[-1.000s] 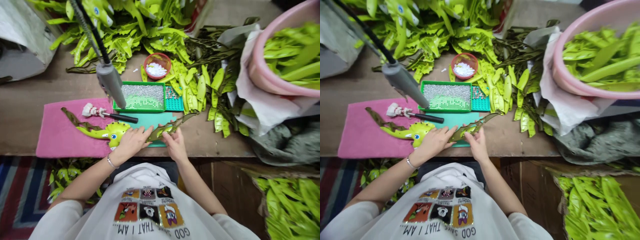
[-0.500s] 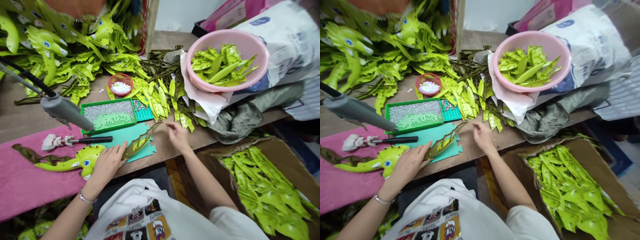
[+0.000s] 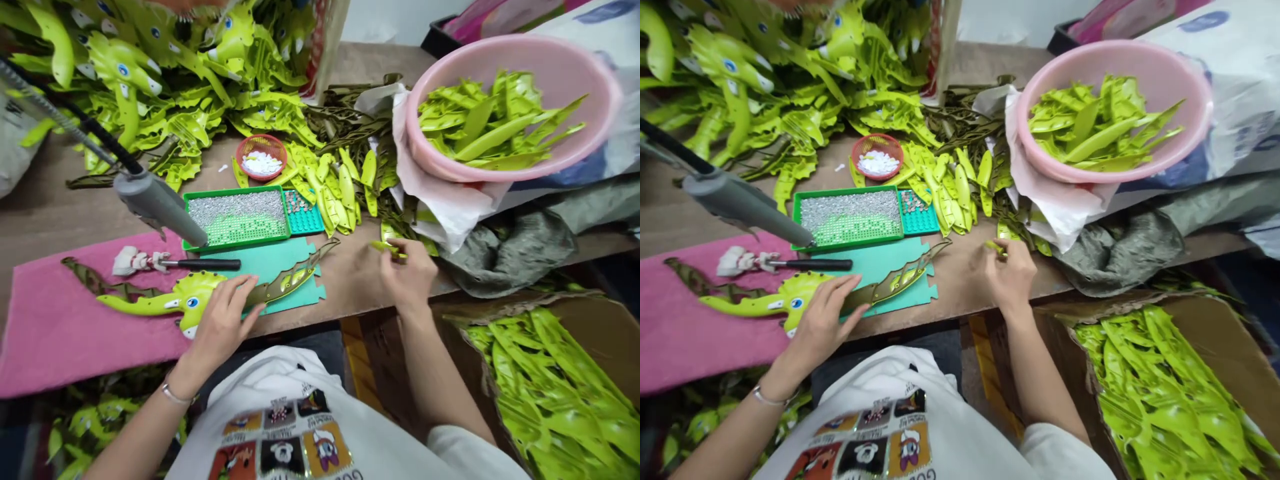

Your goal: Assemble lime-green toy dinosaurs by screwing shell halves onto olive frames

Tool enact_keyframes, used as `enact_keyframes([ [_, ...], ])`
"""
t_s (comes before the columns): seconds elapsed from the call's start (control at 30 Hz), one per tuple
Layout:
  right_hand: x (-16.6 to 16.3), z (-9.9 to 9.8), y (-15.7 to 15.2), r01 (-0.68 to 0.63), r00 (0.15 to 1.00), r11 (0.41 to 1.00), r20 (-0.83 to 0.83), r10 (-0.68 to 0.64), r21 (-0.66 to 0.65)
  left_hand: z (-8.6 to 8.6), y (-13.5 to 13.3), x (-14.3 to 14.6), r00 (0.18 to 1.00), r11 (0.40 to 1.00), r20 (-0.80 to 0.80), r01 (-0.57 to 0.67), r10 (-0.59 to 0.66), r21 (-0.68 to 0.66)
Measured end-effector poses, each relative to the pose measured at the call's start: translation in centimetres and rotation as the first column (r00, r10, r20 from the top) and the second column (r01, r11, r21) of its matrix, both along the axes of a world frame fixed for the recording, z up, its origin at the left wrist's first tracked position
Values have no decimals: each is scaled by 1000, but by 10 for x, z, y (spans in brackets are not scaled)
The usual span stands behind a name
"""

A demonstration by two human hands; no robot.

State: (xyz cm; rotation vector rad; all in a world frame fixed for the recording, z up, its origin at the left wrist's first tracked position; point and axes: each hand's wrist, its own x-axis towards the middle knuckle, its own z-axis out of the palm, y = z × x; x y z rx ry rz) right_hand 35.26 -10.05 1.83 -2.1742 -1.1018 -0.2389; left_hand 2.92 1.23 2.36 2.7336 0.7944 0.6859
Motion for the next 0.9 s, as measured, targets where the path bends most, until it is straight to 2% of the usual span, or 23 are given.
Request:
enact_keyframes([
  [0.07, -21, 25, -7, -235, 957, 969, -156, 244, 73, 6, -6, 10, 991, 999, 136, -4, 8, -36],
  [0.13, -44, 45, -8, -480, 790, 867, -362, 495, 138, 11, -12, 25, 986, 997, 160, 58, -50, -46],
  [0.17, -56, 51, -5, -553, 685, 813, -455, 569, 185, 12, -15, 32, 982, 989, 148, 126, -114, -72],
  [0.2, -67, 55, 0, -577, 598, 782, -530, 601, 237, 11, -19, 39, 974, 972, 141, 194, -176, -131],
  [0.27, -88, 53, 10, -518, 509, 796, -636, 580, 312, 7, -27, 50, 960, 914, 178, 263, -216, -308],
  [0.3, -98, 48, 15, -471, 489, 818, -675, 553, 330, 4, -32, 53, 962, 882, 209, 250, -178, -399],
  [0.37, -116, 33, 22, -375, 487, 862, -719, 496, 340, -5, -43, 57, 965, 832, 260, 161, -21, -531],
  [0.47, -137, 11, 19, -300, 585, 910, -698, 413, 286, -17, -58, 58, 937, 809, 310, 53, 162, -585],
  [0.53, -143, 2, 12, -290, 627, 926, -684, 373, 240, -22, -64, 55, 932, 813, 311, 32, 186, -582],
  [0.63, -133, 2, 12, -369, 607, 895, -665, 436, 250, -15, -57, 42, 959, 849, 272, 84, 73, -522],
  [0.7, -116, 6, 20, -518, 623, 815, -538, 568, 261, -4, -42, 30, 984, 898, 176, 79, -2, -434],
  [0.73, -106, 8, 27, -614, 617, 753, -450, 645, 236, 2, -31, 24, 995, 917, 94, 51, -15, -395],
  [0.8, -91, 10, 40, -791, 535, 597, -322, 781, 135, 11, -7, 15, 994, 924, -106, -13, -30, -382],
  [0.83, -87, 10, 47, -852, 474, 517, -297, 829, 82, 14, 6, 13, 979, 907, -192, -20, -67, -422],
  [0.9, -83, 5, 57, -922, 366, 387, -292, 883, 14, 17, 28, 15, 939, 822, -293, -18, -182, -569],
])
